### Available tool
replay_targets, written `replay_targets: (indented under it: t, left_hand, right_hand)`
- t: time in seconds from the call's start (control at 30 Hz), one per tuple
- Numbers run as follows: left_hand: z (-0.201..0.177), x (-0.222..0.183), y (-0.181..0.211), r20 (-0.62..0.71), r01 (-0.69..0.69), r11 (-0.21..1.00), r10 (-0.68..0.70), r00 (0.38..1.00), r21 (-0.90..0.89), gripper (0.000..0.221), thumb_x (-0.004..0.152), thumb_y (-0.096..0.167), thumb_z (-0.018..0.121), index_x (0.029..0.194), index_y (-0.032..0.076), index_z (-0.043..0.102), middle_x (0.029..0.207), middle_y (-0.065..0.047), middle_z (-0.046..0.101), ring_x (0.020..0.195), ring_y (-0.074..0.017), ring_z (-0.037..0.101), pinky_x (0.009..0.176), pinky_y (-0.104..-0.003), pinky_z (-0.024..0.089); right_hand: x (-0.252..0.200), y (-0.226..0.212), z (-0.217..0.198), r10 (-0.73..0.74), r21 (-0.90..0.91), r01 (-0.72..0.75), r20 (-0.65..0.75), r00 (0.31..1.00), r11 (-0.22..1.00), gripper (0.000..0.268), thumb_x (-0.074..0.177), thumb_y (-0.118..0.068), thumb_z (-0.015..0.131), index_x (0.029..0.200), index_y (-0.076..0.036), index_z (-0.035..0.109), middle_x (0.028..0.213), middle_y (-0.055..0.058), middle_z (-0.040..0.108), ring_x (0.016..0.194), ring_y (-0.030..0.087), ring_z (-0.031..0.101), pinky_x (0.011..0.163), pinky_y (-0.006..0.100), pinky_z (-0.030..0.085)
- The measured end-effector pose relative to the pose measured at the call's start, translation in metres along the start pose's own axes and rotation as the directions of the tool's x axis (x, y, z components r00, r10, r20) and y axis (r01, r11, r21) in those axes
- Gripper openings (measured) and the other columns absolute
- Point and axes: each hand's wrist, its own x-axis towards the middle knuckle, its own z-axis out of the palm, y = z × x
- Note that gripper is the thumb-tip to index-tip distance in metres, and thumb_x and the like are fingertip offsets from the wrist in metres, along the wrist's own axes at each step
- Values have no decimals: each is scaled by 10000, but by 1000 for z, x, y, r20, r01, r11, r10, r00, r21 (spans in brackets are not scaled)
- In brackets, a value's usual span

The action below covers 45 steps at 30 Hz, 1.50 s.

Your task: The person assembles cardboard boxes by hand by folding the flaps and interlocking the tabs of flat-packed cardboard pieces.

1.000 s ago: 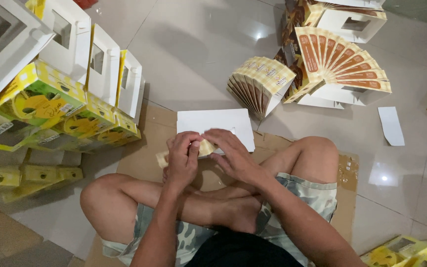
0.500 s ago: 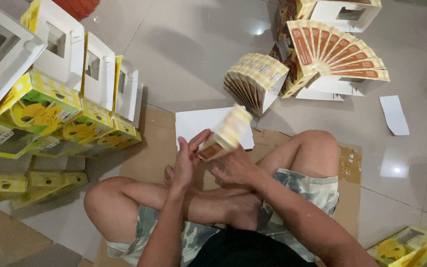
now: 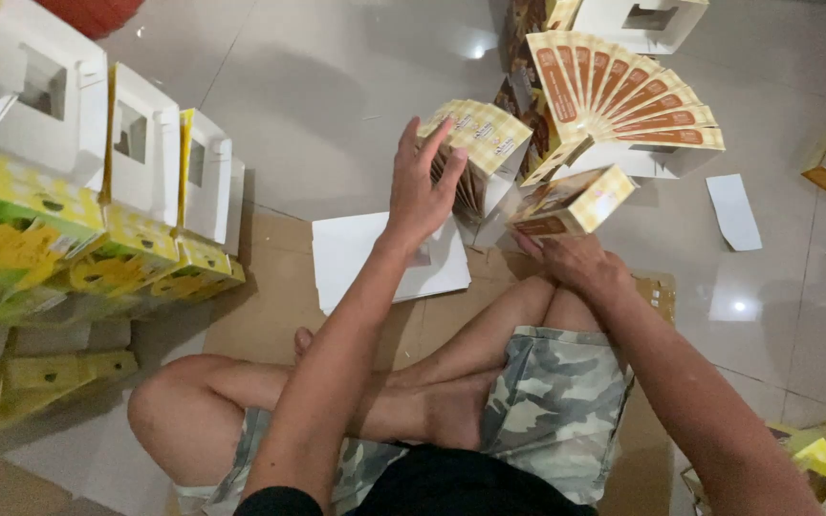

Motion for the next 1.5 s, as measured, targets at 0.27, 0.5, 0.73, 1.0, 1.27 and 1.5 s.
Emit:
replay_targets:
  t: [0.27,0.5,0.73,1.0,1.27,1.5]
  left_hand:
    - [28,32,-43,79,-7,998,2,997,59,584,1049,670,419,1551,376,475,1613,-220,332,1528,-500,249,1142,-757,227]
    - [38,27,-46,-54,-58,998,59,997,14,588,1039,649,494,1499,289,559,1533,-279,387,1478,-549,310,1124,-767,278]
    - [31,27,-48,-80,-38,999,35,996,-34,615,1040,664,511,1529,292,525,1548,-261,331,1504,-507,252,1183,-711,219]
    - [-32,2,-37,13,52,996,-51,999,-76,850,993,706,526,1654,246,256,1692,-247,149,1570,-481,109,1192,-752,131]
    - [-59,-116,-166,-205,699,697,-669,714,161,1020,865,392,770,1654,130,179,1699,-185,124,1566,-387,142,1220,-644,168]
    - [-48,-143,-77,-141,506,708,-509,849,492,961,941,198,713,1613,-69,80,1666,-327,136,1549,-439,161,1239,-577,154]
  right_hand:
    - [16,-10,99,166,599,-145,21,986,787,295,982,-391,620,1131,-148,697,1057,99,668,1086,386,661,843,536,518]
    - [59,-1,33,79,557,-196,226,971,807,424,1026,-438,539,1328,-156,638,1107,121,651,1183,407,632,1004,572,414]
    - [71,-2,54,122,607,-170,120,985,777,369,1027,-306,558,1274,-54,666,1187,218,654,1209,455,622,956,597,469]
    - [40,-20,87,217,744,-529,484,848,408,368,968,-208,667,1259,17,662,1196,237,654,1168,440,638,975,548,533]
    - [42,-73,39,15,577,-707,771,637,410,342,999,-412,617,1021,-92,733,919,119,739,896,301,744,775,432,605]
    - [79,-95,11,51,321,-610,858,512,724,431,1021,-441,571,1040,-40,729,865,131,712,789,261,749,697,390,640]
